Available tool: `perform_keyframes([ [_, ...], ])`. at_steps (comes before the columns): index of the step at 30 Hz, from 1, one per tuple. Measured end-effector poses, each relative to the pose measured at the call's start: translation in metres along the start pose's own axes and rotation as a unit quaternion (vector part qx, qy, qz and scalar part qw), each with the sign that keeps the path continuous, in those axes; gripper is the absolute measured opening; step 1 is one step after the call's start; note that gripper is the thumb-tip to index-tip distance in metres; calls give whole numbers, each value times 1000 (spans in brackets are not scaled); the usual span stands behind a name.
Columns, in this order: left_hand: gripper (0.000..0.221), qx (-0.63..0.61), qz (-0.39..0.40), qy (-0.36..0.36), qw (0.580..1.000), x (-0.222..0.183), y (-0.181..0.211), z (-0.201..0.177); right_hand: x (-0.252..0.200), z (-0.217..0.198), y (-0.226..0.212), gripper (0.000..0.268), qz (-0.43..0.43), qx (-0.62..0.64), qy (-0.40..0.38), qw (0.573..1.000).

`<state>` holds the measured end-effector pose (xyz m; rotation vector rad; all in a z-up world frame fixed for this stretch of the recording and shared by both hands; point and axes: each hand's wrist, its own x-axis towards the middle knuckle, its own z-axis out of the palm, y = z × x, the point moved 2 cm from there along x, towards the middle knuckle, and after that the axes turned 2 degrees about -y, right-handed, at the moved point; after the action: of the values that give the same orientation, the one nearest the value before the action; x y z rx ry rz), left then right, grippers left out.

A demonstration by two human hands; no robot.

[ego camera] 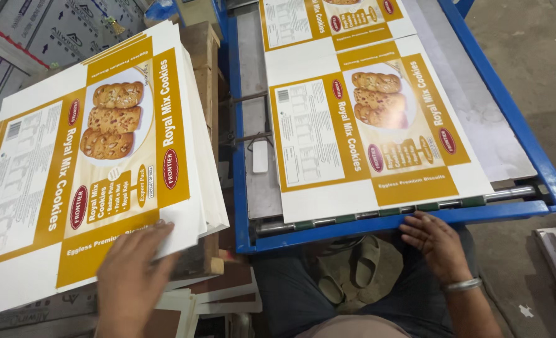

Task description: The person sorts printed cookie box flats by hand, picking them up from a pile and placing them onto a conveyor belt system.

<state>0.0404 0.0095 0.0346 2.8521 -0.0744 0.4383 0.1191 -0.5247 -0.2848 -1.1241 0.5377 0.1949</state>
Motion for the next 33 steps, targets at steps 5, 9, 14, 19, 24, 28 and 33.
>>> perform_keyframes([
  [5, 43, -78, -54, 182, 979, -6, -27, -13, -20, 26, -13, 37, -8, 19, -63, 998],
  [9, 46, -18, -5, 201, 979, -1, 10, 18, -49, 85, -38, 42, -11, 9, -169, 986],
  [14, 56, 93, 128, 57, 986, 7, 141, 85, -106, 180, -55, 51, -23, 43, -404, 914],
  [19, 67, -23, 157, -30, 987, -1, 180, 83, -107, 209, -53, 54, 11, 155, -274, 949],
  [24, 62, 58, 36, -32, 997, -17, 120, 44, -40, 140, -70, 42, -99, 104, -108, 984],
  [28, 61, 115, 21, 13, 993, -16, 79, 29, -5, 54, -85, 20, -337, -465, 70, 815],
  [33, 47, 148, 6, 24, 989, 11, 39, 30, 45, -14, -83, 38, -312, 52, 65, 946],
])
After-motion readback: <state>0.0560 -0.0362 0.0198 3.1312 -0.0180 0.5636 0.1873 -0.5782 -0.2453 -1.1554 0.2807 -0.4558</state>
